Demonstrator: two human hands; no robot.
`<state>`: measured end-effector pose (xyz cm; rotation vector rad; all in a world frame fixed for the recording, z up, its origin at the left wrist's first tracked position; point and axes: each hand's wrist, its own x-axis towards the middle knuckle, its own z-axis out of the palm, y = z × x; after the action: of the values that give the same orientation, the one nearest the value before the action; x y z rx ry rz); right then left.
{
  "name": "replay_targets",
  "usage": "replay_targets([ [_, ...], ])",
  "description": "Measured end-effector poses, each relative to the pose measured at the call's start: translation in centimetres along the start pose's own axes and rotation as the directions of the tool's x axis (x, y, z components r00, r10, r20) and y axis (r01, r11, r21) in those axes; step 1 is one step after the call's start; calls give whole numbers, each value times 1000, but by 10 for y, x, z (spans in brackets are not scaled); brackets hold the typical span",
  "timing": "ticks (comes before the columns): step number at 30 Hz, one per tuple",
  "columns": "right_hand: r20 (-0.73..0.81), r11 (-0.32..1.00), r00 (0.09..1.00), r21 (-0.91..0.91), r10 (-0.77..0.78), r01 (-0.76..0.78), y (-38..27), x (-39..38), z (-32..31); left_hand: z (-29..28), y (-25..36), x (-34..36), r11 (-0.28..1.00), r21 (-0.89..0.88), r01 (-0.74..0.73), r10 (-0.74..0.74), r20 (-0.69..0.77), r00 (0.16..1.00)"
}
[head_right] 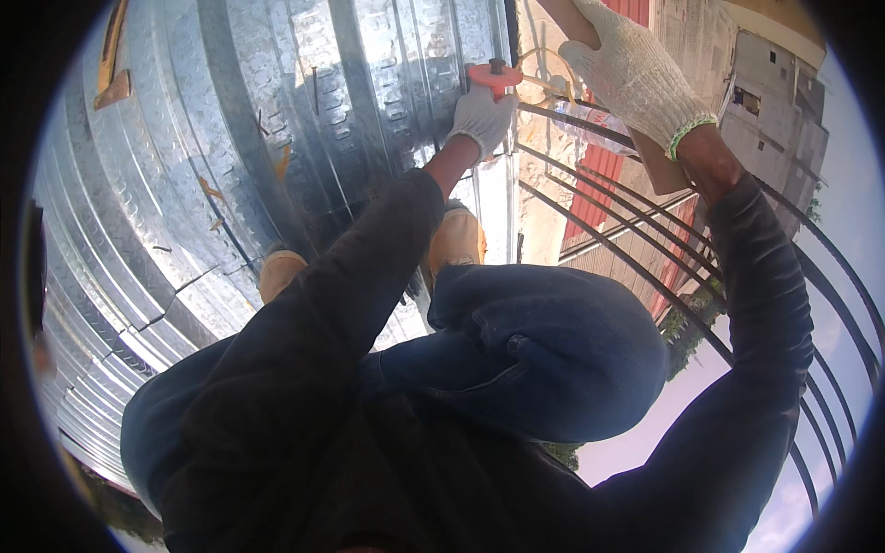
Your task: The person secures corrugated metal roof sheets to a metal frame using a hammer and nail setter. They repeatedly position the nail setter over fasteners and strike it with a hammer to drive nails into the roof sheeting.
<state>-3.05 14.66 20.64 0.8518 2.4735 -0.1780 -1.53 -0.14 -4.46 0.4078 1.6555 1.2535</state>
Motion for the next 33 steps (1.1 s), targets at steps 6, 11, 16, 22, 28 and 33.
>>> replay_targets([
  [6,225,997,972,-17,75,-73,-13,20,-20,-6,-11,6,999,27,37,-38,4,999],
  [11,-33,990,994,95,-104,107,67,4,36,10,0,5,1000,-7,-8,8,15,1000],
  [16,-12,994,994,-6,-109,109,29,11,28,-4,-6,8,996,67,58,-61,45,997],
  [22,11,943,948,-107,-317,316,36,-18,71,4,-4,9,995,99,5,-11,62,998],
  [28,86,999,995,-2,-43,43,-8,-6,29,-3,-4,11,992,91,84,-89,44,995],
  [33,150,993,985,-72,-83,95,19,-27,59,12,4,12,994,99,38,-45,67,997],
])
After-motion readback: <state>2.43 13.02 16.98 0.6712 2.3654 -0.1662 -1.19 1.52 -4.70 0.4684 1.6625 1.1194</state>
